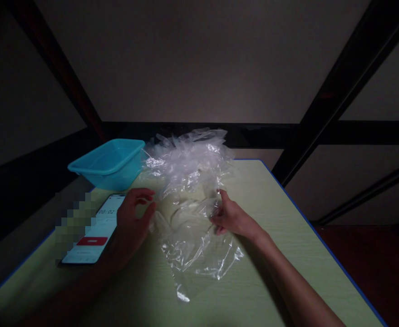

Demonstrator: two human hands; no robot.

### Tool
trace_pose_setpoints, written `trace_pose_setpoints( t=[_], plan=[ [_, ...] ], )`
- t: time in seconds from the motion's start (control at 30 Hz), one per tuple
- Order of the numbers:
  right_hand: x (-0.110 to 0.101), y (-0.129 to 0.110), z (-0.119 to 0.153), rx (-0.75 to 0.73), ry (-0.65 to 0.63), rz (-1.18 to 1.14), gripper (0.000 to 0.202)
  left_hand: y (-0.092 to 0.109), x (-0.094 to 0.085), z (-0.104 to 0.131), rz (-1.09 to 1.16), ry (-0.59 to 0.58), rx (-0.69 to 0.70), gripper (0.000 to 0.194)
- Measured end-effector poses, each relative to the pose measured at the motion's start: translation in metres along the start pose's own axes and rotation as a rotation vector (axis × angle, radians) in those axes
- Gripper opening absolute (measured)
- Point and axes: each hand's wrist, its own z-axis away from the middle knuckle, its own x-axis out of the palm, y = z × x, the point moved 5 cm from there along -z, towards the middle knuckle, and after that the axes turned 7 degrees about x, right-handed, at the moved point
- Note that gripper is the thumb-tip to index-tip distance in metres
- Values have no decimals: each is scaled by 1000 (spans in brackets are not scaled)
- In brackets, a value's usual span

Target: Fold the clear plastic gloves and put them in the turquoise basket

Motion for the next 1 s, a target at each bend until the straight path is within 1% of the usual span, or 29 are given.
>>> trace_pose_setpoints(
  t=[0.07, 0.1, 0.13, 0.23, 0.27, 0.33, 0.4, 0.47, 0.53, 0.6, 0.67, 0.77, 0.9, 1.0],
  plan=[
    [1, -2, 3, 0, 2, 24, 78, 21, -9, 1, -133, 10, 268, 11],
    [1, -2, 3, -6, 6, 37, 77, 29, -13, 4, -166, 6, 371, 12],
    [0, -3, 4, -20, 15, 50, 77, 35, -16, 6, -183, 2, 444, 14],
    [-1, -3, 4, -51, 43, 70, 76, 48, -22, 17, -137, -22, 548, 18],
    [-2, -3, 3, -52, 49, 68, 77, 52, -20, 22, -103, -49, 577, 18],
    [-1, -1, 3, -42, 42, 54, 78, 61, -10, 32, -39, -154, 644, 18],
    [0, -1, 3, -36, 23, 33, 79, 66, 9, 43, -11, -344, 642, 20],
    [3, -1, 4, -25, 0, 25, 79, 65, 29, 53, -10, -557, 561, 22],
    [4, -2, 5, -11, -14, 32, 80, 58, 44, 61, -34, -721, 452, 24],
    [4, -3, 5, -9, -13, 45, 80, 48, 52, 66, -80, -835, 383, 31],
    [3, -3, 4, -16, 4, 59, 80, 40, 56, 68, -127, -914, 369, 40],
    [2, -4, 3, -31, 23, 69, 80, 31, 57, 66, -155, -994, 360, 46],
    [2, -4, 4, -28, 25, 62, 81, 29, 58, 65, -185, -1068, 373, 52],
    [2, -5, 5, -16, 38, 53, 83, 29, 58, 66, -214, -1092, 407, 59]
  ],
)
